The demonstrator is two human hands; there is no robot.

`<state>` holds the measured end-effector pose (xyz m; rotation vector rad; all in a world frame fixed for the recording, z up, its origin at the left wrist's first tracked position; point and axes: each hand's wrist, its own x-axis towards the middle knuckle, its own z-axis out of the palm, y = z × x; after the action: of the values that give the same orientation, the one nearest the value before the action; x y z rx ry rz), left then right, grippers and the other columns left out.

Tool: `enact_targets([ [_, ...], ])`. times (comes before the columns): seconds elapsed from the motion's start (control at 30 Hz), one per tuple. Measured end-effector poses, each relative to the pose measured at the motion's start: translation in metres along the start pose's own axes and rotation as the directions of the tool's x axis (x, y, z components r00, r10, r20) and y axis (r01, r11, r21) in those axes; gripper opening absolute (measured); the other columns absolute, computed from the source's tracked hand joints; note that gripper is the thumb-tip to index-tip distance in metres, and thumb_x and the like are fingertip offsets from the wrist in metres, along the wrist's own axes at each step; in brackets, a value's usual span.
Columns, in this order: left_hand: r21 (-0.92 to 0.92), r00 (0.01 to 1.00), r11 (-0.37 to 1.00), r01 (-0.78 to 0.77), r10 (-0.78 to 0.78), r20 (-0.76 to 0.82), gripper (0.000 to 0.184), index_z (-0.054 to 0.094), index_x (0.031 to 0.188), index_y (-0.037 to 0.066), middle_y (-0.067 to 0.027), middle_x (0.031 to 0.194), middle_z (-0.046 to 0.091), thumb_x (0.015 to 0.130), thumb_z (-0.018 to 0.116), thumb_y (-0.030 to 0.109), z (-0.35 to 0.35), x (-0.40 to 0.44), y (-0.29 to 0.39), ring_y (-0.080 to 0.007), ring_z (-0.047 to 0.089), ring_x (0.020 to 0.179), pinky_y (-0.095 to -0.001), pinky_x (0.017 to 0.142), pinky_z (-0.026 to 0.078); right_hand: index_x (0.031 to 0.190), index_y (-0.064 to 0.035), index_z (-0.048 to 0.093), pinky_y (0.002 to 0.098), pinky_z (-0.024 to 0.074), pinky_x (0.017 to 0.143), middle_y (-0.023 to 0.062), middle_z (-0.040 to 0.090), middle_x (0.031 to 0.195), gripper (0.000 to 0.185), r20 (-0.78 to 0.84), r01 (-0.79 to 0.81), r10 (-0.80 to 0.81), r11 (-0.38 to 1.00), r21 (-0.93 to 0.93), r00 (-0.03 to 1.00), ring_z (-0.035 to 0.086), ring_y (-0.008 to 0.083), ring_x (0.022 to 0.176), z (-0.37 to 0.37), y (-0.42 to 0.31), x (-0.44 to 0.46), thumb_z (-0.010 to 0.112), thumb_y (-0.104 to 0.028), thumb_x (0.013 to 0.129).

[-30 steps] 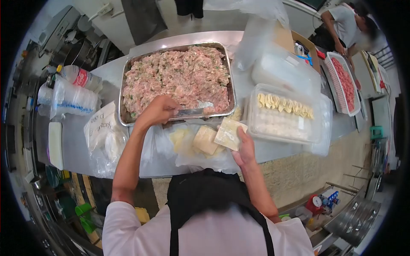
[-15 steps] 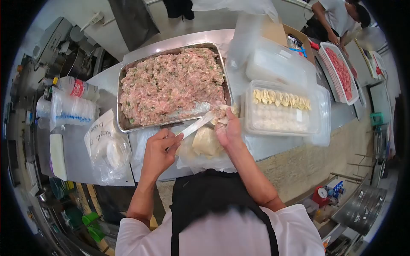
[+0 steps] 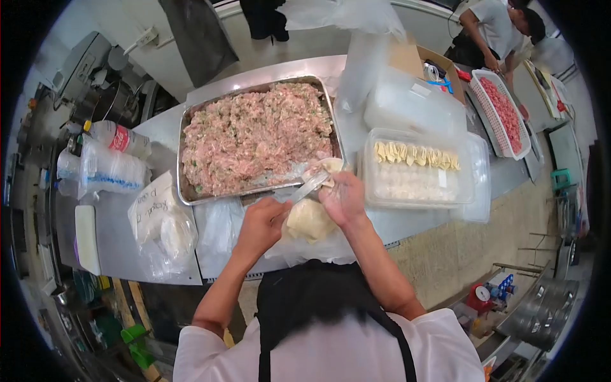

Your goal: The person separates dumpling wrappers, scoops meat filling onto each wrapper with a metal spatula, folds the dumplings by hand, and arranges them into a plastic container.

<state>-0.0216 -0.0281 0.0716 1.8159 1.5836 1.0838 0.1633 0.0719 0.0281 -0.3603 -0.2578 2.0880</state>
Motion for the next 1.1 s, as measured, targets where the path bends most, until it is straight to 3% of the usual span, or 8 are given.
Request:
enact_targets([
  [0.13, -0.023, 0.995, 0.995, 0.102, -0.102, -0.015, 0.027, 0.076, 0.102, 0.001, -0.0122, 0.075, 0.064, 0.077, 0.071, -0.008, -0.028, 0.001, 0.032, -0.0215, 0.06, 0.065, -0.0328, 0.058, 0.046, 0.141, 0.0006, 0.039, 0.0433, 0.0452, 0.106, 0.0168, 0.055, 0.132, 0.057, 0.029, 0.127, -0.124, 0.949, -0.289, 0.992, 0.058, 0.0293, 0.119, 0.01, 0.001, -0.023, 0.06, -0.017, 0.091],
  [0.23, 0.001, 0.992, 0.994, 0.108, -0.108, 0.065, 0.027, 0.076, 0.103, 0.004, -0.0127, 0.076, 0.064, 0.078, 0.071, -0.006, -0.035, -0.001, 0.041, -0.0258, 0.062, 0.068, -0.0356, 0.061, 0.047, 0.125, -0.0003, 0.057, 0.0342, 0.0551, 0.084, 0.0085, 0.066, 0.111, 0.057, 0.036, 0.093, -0.262, 0.208, -0.974, 0.964, 0.066, 0.0201, 0.101, 0.006, 0.002, -0.027, 0.076, 0.003, 0.072],
  [0.37, 0.084, 0.971, 0.99, 0.118, -0.133, 0.201, 0.028, 0.076, 0.102, 0.003, -0.0136, 0.076, 0.065, 0.078, 0.068, -0.008, -0.059, 0.001, 0.057, -0.0261, 0.063, 0.068, -0.0361, 0.063, 0.048, 0.107, 0.0021, 0.066, 0.0311, 0.0529, 0.069, 0.0074, 0.07, 0.088, 0.029, 0.476, 0.443, -0.331, -0.174, -0.879, 0.815, 0.068, 0.0163, 0.078, -0.006, 0.004, -0.014, 0.074, -0.004, 0.08],
  [0.4, 0.069, 0.973, 0.987, 0.144, -0.154, 0.174, 0.028, 0.076, 0.102, 0.003, -0.0141, 0.078, 0.066, 0.078, 0.068, -0.009, -0.072, 0.001, 0.061, -0.0267, 0.063, 0.069, -0.0366, 0.063, 0.048, 0.107, 0.0021, 0.066, 0.0311, 0.0529, 0.069, 0.0074, 0.07, 0.088, 0.029, 0.476, 0.442, -0.332, -0.176, -0.879, 0.814, 0.068, 0.0163, 0.078, -0.004, 0.002, -0.014, 0.074, -0.004, 0.08],
  [0.47, -0.012, 0.994, 0.995, 0.097, -0.096, 0.051, 0.028, 0.075, 0.102, 0.001, -0.0124, 0.08, 0.067, 0.077, 0.067, -0.01, -0.091, 0.001, 0.061, -0.0229, 0.062, 0.069, -0.033, 0.062, 0.047, 0.096, 0.001, 0.065, 0.0281, 0.0498, 0.058, 0.006, 0.068, 0.08, 0.017, 0.007, 0.077, -0.18, 0.385, -0.92, 0.984, 0.065, 0.0144, 0.065, 0.004, -0.007, -0.018, 0.074, -0.006, 0.084],
  [0.57, -0.07, 0.969, 0.993, 0.098, -0.111, -0.221, 0.027, 0.075, 0.102, -0.002, -0.0085, 0.082, 0.067, 0.077, 0.068, -0.01, -0.097, -0.001, 0.055, -0.0157, 0.058, 0.067, -0.0279, 0.059, 0.042, 0.087, -0.0021, 0.062, 0.0246, 0.0445, 0.049, 0.006, 0.067, 0.074, 0.013, 0.02, 0.039, -0.036, 0.652, -0.757, 0.999, 0.063, 0.0124, 0.058, 0.015, -0.024, -0.024, 0.07, -0.011, 0.092],
  [0.97, -0.268, 0.96, 0.933, 0.242, -0.27, -0.073, 0.031, 0.075, 0.106, -0.002, -0.0026, 0.083, 0.063, 0.077, 0.072, -0.01, -0.059, -0.014, 0.037, -0.0047, 0.048, 0.065, -0.0209, 0.055, 0.034, 0.08, -0.0075, 0.053, 0.0231, 0.0427, 0.046, 0.0056, 0.061, 0.076, 0.042, -0.163, 0.366, -0.567, 0.699, -0.615, 0.807, 0.054, 0.0123, 0.055, 0.043, -0.137, -0.065, 0.055, -0.042, 0.102],
  [1.1, -0.327, 0.955, 0.908, 0.261, -0.292, -0.047, 0.03, 0.074, 0.106, -0.003, -0.002, 0.083, 0.062, 0.077, 0.072, -0.009, -0.057, -0.02, 0.021, -0.0042, 0.046, 0.066, -0.0206, 0.056, 0.032, 0.083, -0.0059, 0.058, 0.025, 0.0413, 0.049, 0.0038, 0.059, 0.075, 0.041, -0.076, 0.121, -0.573, 0.298, -0.947, 0.816, 0.05, 0.01, 0.058, 0.02, -0.171, -0.058, 0.059, -0.043, 0.1],
])
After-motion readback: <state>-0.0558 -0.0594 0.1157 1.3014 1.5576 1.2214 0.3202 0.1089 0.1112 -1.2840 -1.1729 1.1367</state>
